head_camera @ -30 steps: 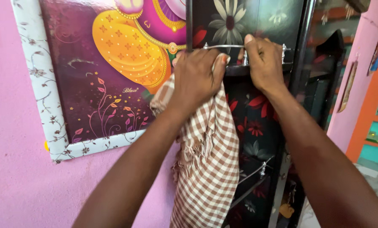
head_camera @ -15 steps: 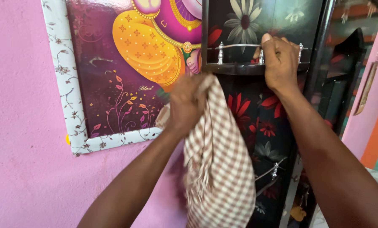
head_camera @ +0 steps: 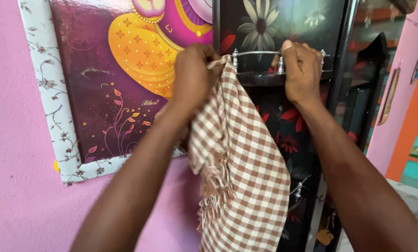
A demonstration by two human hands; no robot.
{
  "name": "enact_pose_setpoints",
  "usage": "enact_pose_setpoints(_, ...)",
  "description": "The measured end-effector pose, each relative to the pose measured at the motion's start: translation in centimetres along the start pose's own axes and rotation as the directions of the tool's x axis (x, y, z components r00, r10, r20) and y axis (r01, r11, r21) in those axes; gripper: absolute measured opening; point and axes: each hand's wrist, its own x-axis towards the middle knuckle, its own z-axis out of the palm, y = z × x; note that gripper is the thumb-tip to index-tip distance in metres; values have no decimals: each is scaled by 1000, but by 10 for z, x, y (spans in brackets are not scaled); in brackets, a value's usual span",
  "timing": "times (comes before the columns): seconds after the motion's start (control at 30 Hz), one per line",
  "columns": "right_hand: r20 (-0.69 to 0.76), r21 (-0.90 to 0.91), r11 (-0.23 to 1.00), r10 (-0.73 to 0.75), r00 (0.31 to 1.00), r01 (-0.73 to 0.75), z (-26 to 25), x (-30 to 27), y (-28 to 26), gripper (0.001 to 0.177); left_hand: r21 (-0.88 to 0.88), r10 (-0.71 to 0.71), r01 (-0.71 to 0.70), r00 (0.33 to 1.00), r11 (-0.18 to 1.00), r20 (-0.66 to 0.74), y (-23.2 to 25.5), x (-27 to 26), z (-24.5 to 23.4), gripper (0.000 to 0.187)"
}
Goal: The person wipes the exterior surfaces of a floral-patterned cabinet using a checkered cloth. They clean the sides, top, and front panels, including the metal handle and decorative elements.
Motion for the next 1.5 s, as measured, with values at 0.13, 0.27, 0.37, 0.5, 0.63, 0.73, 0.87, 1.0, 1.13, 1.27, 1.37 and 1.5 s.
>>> enact_pose_setpoints(0.13, -8, -24, 999, -35, 999, 35, -2, 5, 0, 49, -52, -58, 77, 953, 996, 297, 3, 28, -31, 13)
enact_pose_setpoints(0.27, -22, -36, 999, -19, 1000, 18, 2, 0, -1, 49, 123, 111, -110, 994, 986, 1, 2, 17, 5, 18)
enact_pose_setpoints(0.37, -12, -31, 999, -42, 999, 41, 0, 3, 1, 49, 210, 184, -170, 981, 963, -52, -7, 3, 22, 14)
enact_pose_setpoints(0.5, 14, -20, 999, -26, 1000, 26, -2, 2, 1, 48, 198, 263, -259, 965, 945, 8, -10, 4, 13, 12)
enact_pose_setpoints(0.63, 91, -102, 993, -57, 994, 67, -11, -2, -3, 44, 54, 41, -74, 889, 996, 456, 3, 28, -27, 16)
enact_pose_setpoints(0.73, 120, -123, 991, -42, 992, 57, -13, -8, -13, 41, -144, 95, -22, 845, 989, 526, 26, 11, -44, 22)
enact_pose_setpoints(0.87, 34, -38, 999, 40, 999, -39, -21, -21, -36, 45, -227, 251, -214, 956, 950, 150, 67, 0, -18, 16)
enact_pose_setpoints(1.0, 121, 405, 903, 102, 987, -143, -46, -41, -69, 68, -264, 261, -285, 958, 921, -121, 86, 12, 4, 17)
enact_pose_setpoints(1.13, 306, 338, 898, 177, 935, -281, -68, -62, -100, 102, -298, 213, -322, 915, 899, -344, 100, 34, 33, 17)
enact_pose_setpoints(1.27, 340, 243, 946, 123, 932, -214, -88, -72, -105, 117, -371, 110, -330, 856, 868, -505, 114, 67, 62, 20)
enact_pose_setpoints(1.37, 192, 112, 961, 227, 955, -251, -100, -68, -87, 93, -385, 116, -354, 845, 852, -522, 122, 75, 77, 27)
enact_pose_setpoints(1.5, -214, -159, 953, 224, 951, -260, -129, -53, -59, 70, -395, 227, -314, 941, 863, -252, 127, 69, 91, 25)
